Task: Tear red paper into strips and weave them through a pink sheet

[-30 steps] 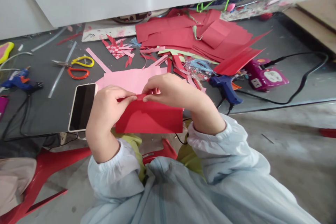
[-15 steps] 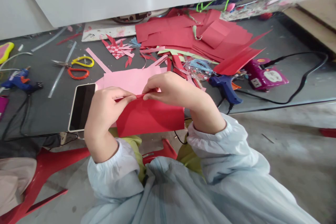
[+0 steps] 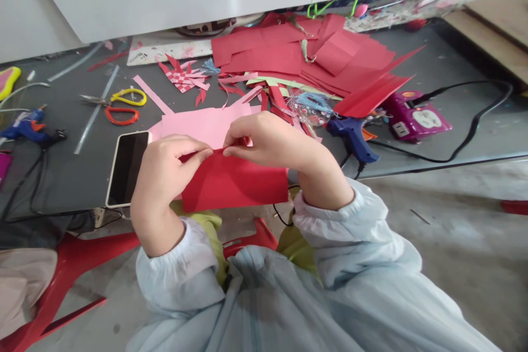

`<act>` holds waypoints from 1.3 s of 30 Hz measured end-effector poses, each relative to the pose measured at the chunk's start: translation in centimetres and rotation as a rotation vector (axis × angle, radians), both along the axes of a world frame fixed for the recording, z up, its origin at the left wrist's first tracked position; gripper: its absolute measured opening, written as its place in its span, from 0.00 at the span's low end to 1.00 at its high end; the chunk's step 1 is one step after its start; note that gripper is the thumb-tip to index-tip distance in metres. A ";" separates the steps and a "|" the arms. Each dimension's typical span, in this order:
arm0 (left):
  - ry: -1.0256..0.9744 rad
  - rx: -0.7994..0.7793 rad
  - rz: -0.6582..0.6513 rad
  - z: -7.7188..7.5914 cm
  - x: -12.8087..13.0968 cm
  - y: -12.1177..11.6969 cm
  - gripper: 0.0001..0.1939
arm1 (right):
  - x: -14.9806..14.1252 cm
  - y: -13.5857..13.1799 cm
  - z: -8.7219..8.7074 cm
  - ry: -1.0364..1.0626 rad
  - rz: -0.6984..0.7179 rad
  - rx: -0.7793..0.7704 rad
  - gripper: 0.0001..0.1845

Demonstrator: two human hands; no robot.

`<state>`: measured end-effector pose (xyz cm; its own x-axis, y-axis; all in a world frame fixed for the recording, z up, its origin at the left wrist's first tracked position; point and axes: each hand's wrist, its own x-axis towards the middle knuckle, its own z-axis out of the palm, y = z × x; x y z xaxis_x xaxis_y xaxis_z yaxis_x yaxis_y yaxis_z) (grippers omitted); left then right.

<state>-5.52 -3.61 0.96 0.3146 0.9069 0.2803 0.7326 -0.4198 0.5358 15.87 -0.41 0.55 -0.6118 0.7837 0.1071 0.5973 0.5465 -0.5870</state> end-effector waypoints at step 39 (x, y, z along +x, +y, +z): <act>0.303 0.056 0.091 0.3 -0.5 0.1 0.11 | 2.6 0.2 0.5 -0.087 -0.001 -0.134 0.14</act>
